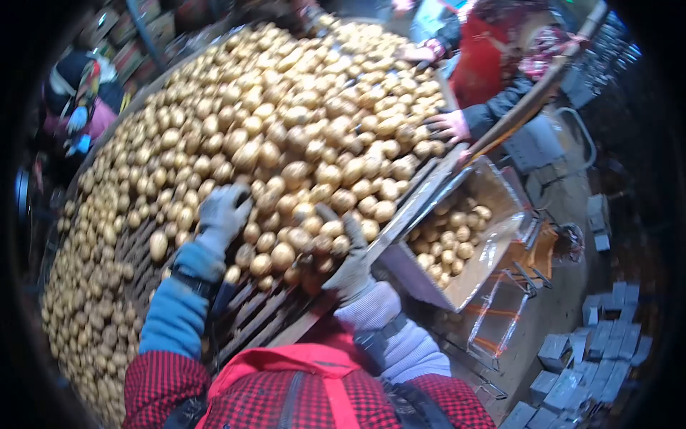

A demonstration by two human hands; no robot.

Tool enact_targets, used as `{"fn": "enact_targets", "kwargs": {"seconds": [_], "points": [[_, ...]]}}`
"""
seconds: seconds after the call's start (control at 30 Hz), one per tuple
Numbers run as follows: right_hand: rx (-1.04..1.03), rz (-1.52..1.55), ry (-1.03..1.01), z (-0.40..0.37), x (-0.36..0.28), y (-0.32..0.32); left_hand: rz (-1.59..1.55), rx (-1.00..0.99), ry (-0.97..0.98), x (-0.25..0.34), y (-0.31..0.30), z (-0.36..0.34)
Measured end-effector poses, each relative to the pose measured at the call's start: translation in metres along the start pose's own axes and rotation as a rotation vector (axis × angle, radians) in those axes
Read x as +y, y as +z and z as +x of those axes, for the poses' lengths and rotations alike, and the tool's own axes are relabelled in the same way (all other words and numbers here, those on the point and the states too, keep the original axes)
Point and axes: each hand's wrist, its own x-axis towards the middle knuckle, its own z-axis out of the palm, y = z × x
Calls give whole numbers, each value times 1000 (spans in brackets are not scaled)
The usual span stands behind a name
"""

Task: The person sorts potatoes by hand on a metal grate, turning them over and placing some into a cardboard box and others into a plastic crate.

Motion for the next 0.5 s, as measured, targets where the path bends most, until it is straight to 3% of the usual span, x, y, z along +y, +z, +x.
{"fn": "enact_targets", "kwargs": {"seconds": [0.03,0.1,0.17,0.27,0.33,0.37,0.43,0.5], "points": [[8,-143,-61,-3,5,3,-51,-3,-16,-4,2,-1],[-254,227,67,1,4,-18,-57,-10,-13,0,-2,-2],[-138,-20,-31,1,9,-16,62,-155,-57,15,-18,2],[-249,203,45,2,10,-20,82,-211,-55,18,-27,6],[-2,-279,-113,6,17,-26,89,-217,-66,20,-27,8],[-6,-280,-118,4,15,-23,95,-231,-80,21,-27,8],[-131,96,44,-4,8,-10,108,-199,-75,18,-24,5],[-78,87,59,-11,9,0,-92,-122,-165,10,-20,3]]}}
